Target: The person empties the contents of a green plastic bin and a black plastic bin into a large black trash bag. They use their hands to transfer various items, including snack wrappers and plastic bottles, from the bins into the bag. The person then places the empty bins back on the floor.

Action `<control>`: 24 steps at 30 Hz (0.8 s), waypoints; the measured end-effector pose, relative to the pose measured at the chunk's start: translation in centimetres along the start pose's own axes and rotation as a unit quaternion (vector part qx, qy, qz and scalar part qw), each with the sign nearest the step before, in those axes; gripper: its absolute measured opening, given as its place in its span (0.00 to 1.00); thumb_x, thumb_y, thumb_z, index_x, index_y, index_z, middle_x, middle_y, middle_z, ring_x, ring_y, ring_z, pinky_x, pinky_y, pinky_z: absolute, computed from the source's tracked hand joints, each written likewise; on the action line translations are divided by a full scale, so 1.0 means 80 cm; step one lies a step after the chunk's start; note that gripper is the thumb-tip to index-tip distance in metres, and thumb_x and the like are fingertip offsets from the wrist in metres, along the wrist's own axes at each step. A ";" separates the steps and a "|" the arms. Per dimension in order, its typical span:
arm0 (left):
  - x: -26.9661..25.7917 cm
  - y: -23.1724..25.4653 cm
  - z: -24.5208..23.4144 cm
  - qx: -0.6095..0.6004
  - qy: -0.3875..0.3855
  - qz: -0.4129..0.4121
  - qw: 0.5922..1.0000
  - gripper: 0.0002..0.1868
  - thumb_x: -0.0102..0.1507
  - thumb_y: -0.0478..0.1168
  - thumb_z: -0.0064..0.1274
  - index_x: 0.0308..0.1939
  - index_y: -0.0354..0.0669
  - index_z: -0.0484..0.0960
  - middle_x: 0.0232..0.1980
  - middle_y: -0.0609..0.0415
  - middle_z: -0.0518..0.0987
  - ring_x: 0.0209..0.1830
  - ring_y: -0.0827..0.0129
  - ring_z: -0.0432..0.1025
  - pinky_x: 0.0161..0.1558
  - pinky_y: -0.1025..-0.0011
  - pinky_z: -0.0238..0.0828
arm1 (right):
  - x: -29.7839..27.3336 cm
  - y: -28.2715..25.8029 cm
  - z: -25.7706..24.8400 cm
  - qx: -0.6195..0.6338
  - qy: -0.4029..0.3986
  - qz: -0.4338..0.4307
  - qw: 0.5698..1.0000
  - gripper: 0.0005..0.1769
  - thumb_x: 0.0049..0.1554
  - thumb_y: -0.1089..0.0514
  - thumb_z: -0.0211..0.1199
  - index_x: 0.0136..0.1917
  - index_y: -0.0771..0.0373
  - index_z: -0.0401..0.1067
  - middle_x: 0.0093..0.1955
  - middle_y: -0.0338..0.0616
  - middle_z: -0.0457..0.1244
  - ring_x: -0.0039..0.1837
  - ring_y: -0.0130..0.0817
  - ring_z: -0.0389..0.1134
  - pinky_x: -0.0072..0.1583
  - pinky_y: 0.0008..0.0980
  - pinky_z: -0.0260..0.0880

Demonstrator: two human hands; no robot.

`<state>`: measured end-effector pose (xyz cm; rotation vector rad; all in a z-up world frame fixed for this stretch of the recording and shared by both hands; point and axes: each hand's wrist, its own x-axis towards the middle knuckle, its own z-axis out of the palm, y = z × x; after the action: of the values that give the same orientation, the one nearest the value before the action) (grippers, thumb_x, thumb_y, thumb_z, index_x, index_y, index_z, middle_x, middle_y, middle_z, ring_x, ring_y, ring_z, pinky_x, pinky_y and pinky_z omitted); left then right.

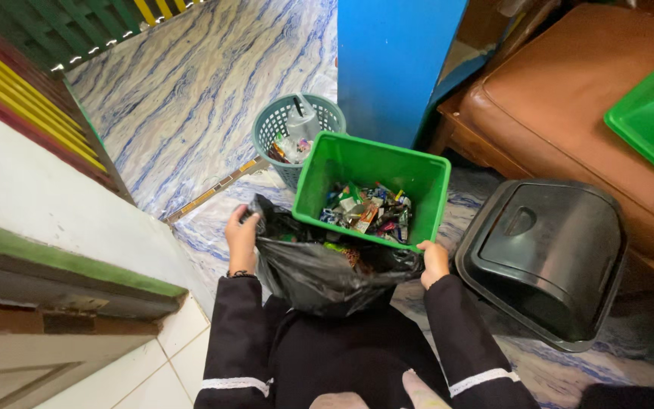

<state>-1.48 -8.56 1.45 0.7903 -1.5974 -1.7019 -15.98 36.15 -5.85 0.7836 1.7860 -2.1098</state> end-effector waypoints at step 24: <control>0.015 -0.080 0.050 0.352 -0.038 0.039 0.935 0.16 0.59 0.41 0.60 0.52 0.45 0.85 0.46 0.40 0.84 0.48 0.44 0.77 0.50 0.55 0.72 | -0.068 -0.013 -0.022 0.355 -0.063 0.159 0.919 0.09 0.56 0.61 0.61 0.51 0.62 0.69 0.47 0.43 0.69 0.52 0.40 0.70 0.58 0.44 0.72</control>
<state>-5.75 -6.94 -4.64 0.9782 -2.2978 -1.0929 -11.66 37.35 -2.13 0.9827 0.7255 -2.4937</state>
